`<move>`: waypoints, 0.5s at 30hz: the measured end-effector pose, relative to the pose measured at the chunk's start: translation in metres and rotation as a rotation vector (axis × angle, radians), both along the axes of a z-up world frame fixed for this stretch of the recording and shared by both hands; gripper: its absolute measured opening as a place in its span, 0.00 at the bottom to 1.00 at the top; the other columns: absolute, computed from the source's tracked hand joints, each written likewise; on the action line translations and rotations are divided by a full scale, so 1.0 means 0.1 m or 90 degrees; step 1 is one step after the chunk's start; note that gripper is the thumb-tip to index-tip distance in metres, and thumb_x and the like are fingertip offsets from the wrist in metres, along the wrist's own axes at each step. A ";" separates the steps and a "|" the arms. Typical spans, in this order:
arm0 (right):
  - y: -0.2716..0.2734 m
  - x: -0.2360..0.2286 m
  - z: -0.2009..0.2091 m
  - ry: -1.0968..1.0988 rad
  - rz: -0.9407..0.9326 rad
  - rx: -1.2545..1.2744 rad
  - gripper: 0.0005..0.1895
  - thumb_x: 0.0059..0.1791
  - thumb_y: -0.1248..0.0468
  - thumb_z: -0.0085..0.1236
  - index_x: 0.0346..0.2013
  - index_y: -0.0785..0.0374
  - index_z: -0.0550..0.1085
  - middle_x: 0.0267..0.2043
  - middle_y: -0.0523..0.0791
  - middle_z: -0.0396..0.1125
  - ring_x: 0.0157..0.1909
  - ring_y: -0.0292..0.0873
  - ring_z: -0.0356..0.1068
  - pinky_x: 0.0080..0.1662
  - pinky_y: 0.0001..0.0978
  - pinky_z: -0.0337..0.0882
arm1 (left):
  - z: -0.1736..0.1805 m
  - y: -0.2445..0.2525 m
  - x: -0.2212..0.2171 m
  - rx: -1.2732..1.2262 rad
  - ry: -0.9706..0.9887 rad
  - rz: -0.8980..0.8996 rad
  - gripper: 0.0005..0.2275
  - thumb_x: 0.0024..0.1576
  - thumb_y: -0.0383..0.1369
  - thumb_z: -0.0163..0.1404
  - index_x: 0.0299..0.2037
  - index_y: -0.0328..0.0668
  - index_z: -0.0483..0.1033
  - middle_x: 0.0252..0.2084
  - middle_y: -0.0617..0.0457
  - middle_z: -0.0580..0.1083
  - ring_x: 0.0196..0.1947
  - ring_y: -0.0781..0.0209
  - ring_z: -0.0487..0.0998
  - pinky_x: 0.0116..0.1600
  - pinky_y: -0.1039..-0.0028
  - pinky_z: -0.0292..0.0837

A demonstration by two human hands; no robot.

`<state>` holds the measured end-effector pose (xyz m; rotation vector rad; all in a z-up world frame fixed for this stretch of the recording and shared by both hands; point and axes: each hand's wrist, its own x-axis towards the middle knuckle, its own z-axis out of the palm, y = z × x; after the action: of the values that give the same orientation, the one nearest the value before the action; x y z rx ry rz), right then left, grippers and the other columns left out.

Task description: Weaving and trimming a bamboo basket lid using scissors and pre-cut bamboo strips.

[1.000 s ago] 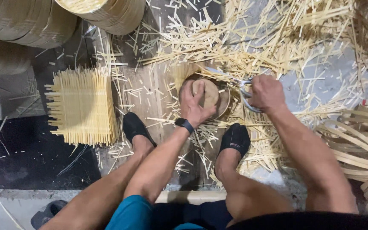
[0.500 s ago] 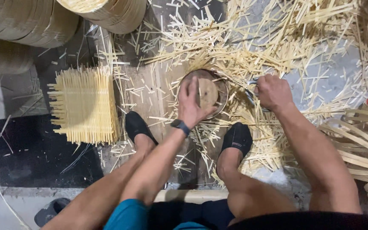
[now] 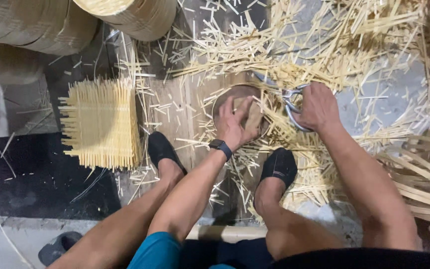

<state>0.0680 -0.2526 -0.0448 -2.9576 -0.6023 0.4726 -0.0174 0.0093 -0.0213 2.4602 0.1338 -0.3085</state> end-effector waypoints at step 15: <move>0.01 -0.39 0.09 -0.087 -0.021 0.012 0.26 0.40 0.47 0.62 0.40 0.66 0.74 0.41 0.51 0.66 0.48 0.52 0.66 0.52 0.43 0.68 | -0.03 0.01 -0.12 -0.035 -0.118 -0.050 0.48 0.33 0.41 0.67 0.70 0.56 0.61 0.68 0.37 0.60 0.66 0.29 0.60 0.69 0.45 0.58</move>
<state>0.0292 -0.2511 -0.0356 -2.9940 -0.5671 0.2624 -0.0289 0.0107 -0.0239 2.4291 -0.0504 -0.1144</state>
